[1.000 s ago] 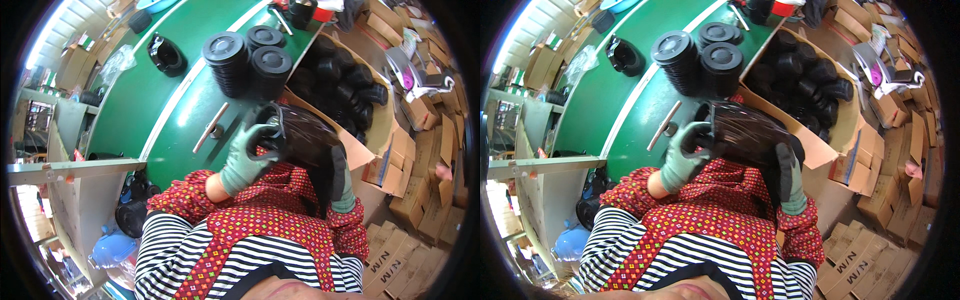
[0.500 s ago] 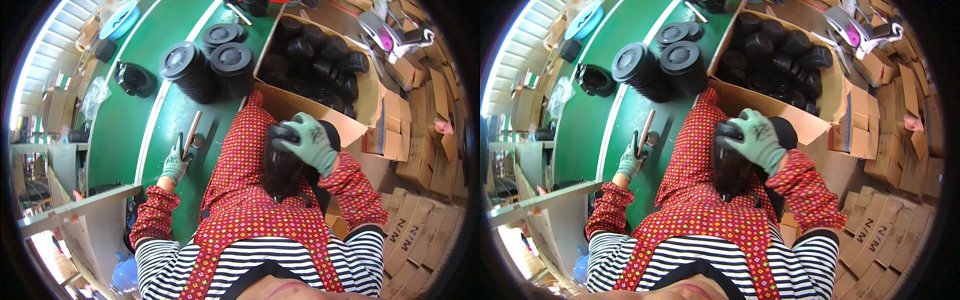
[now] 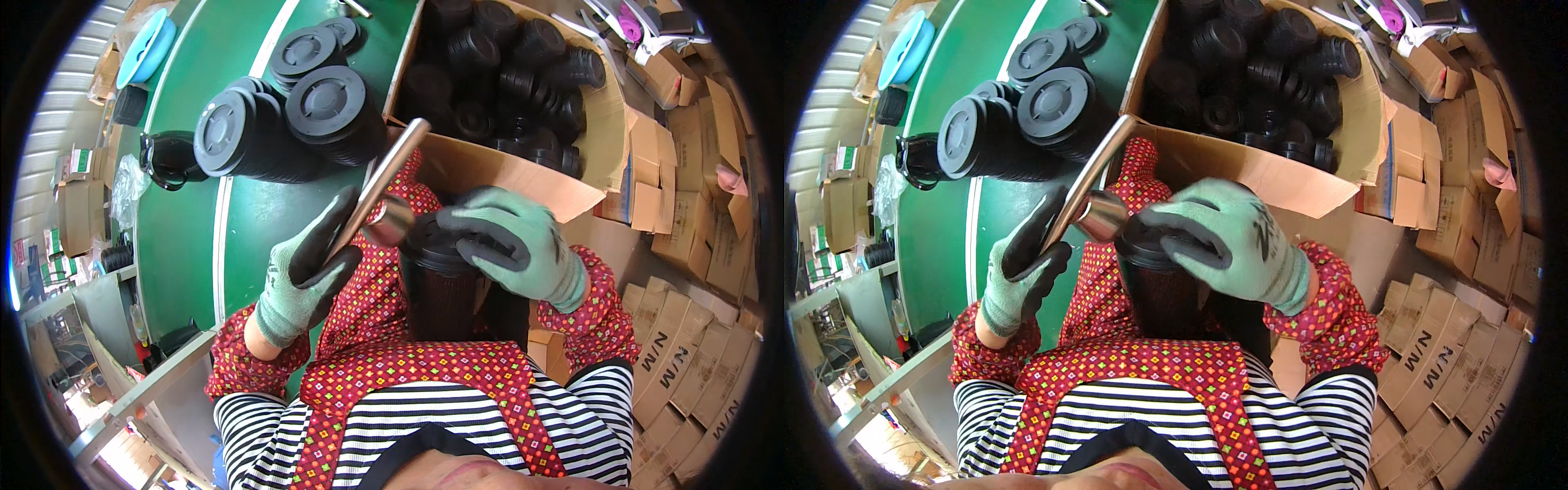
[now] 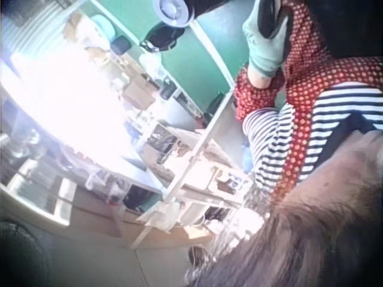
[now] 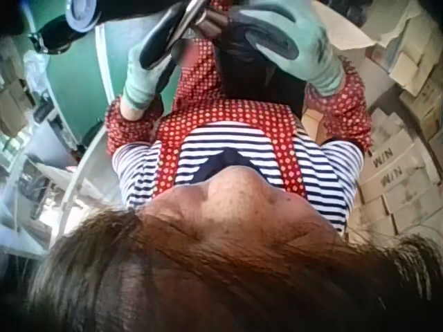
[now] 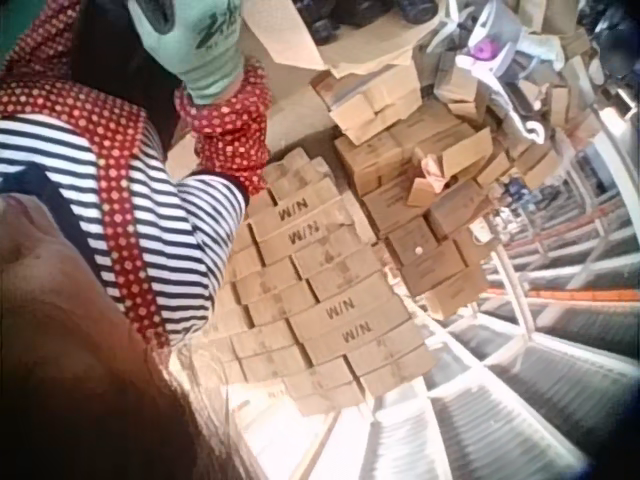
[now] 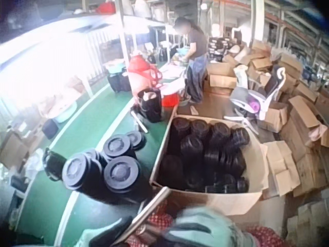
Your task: The person picks up black kettle bodies and lids from a cardboard box, attaches the lids to the bodies, and places the assembled kettles on a green workbench. The person repeats this process for several units throughout the clip.
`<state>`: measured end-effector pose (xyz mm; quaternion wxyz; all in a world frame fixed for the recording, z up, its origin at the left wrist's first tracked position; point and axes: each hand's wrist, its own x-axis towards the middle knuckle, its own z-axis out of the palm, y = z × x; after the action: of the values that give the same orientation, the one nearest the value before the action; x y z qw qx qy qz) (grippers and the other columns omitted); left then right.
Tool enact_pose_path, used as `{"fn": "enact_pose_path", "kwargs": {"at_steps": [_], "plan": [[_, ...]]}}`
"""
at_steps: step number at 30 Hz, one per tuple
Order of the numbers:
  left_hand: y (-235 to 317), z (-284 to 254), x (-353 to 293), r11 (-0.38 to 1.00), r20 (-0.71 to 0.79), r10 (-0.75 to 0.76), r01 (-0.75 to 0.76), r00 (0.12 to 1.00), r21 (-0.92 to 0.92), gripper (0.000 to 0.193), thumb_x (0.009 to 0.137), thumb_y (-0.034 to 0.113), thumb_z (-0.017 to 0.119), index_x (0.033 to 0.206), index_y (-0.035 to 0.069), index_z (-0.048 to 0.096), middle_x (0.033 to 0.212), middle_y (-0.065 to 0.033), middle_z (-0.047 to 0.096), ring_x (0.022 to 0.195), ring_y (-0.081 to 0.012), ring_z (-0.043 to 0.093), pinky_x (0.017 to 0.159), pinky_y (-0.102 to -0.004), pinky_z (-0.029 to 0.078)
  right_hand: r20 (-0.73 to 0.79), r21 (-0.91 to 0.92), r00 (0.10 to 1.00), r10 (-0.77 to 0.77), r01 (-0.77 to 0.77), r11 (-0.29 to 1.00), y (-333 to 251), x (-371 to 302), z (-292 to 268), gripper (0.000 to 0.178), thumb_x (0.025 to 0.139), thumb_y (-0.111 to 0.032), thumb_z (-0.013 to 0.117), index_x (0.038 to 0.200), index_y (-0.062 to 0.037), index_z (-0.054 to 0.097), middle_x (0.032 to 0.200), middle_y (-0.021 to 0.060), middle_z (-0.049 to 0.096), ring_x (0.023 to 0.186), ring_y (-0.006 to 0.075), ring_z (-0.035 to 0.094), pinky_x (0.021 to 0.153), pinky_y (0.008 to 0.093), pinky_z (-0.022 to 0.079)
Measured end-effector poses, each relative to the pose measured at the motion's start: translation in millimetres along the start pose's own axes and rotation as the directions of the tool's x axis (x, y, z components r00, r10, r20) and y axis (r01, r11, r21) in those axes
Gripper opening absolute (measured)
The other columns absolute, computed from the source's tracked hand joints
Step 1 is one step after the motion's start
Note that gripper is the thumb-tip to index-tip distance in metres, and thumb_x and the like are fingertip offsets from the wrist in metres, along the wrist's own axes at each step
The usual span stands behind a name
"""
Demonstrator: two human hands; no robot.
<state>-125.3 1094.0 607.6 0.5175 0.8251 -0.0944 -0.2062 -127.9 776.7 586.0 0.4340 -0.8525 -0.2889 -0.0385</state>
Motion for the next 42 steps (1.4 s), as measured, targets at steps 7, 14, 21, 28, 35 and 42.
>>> {"fn": "enact_pose_path", "kwargs": {"at_steps": [7,14,21,28,35,42], "plan": [[75,9,53,0.995,0.268,0.067,-0.084,0.961,0.051,0.066,0.092,0.009,0.074,0.154,0.000,0.053,0.126,-0.0243,0.070,0.112,-0.0328,0.073,0.099,-0.0378,0.054,-0.003,-0.053,0.990,-0.138,0.138,0.989,56,67,-4,0.027,0.091,-0.020,0.070,0.112,-0.0045,0.076,0.093,0.0143,0.070,0.093,0.0341,0.065,0.105,0.0486,0.046],[79,28,109,0.722,0.426,0.625,-0.692,0.654,0.003,0.045,0.089,0.011,0.069,0.132,-0.003,0.068,0.123,-0.0201,0.069,0.113,-0.0337,0.068,0.100,-0.0461,0.052,-0.119,0.401,0.988,-0.102,0.142,0.905,136,23,64,0.023,0.102,-0.018,0.065,0.120,-0.0053,0.072,0.122,0.0128,0.070,0.115,0.0326,0.066,0.104,0.0437,0.049],[86,112,95,0.789,0.363,0.511,-0.593,0.779,0.162,0.047,0.081,0.017,0.077,0.127,0.012,0.070,0.108,-0.0123,0.063,0.107,-0.0365,0.060,0.102,-0.0493,0.044,-0.202,0.622,0.942,-0.269,0.335,0.707,146,23,92,0.036,0.100,-0.007,0.067,0.133,0.0005,0.057,0.133,0.0196,0.061,0.123,0.0354,0.061,0.106,0.0444,0.050],[82,116,85,0.781,0.445,0.522,-0.617,0.728,0.093,0.054,0.072,0.029,0.082,0.122,0.012,0.073,0.104,-0.0092,0.062,0.101,-0.0345,0.059,0.100,-0.0508,0.042,-0.179,0.611,0.948,-0.263,0.316,0.726,122,13,85,0.027,0.104,-0.014,0.062,0.127,-0.0001,0.059,0.134,0.0213,0.059,0.129,0.0371,0.059,0.112,0.0484,0.045],[27,69,88,0.626,0.333,0.777,-0.602,0.535,-0.496,0.041,0.093,0.047,0.073,0.090,0.007,0.078,0.086,-0.0079,0.067,0.090,-0.0355,0.066,0.097,-0.0585,0.049,-0.263,0.152,0.965,-0.026,0.068,0.986,69,-5,43,0.031,0.097,-0.020,0.069,0.120,-0.0024,0.061,0.110,0.0159,0.064,0.111,0.0379,0.059,0.113,0.0573,0.040],[56,38,95,0.861,0.464,0.398,-0.147,0.792,-0.487,0.051,0.103,0.043,0.060,0.108,-0.006,0.072,0.102,-0.0189,0.071,0.099,-0.0385,0.070,0.106,-0.0560,0.047,0.299,-0.022,0.946,0.122,-0.121,0.992,70,3,-10,0.059,0.070,-0.048,0.088,0.110,-0.0100,0.067,0.097,0.0099,0.062,0.091,0.0303,0.058,0.085,0.0448,0.044]]}}
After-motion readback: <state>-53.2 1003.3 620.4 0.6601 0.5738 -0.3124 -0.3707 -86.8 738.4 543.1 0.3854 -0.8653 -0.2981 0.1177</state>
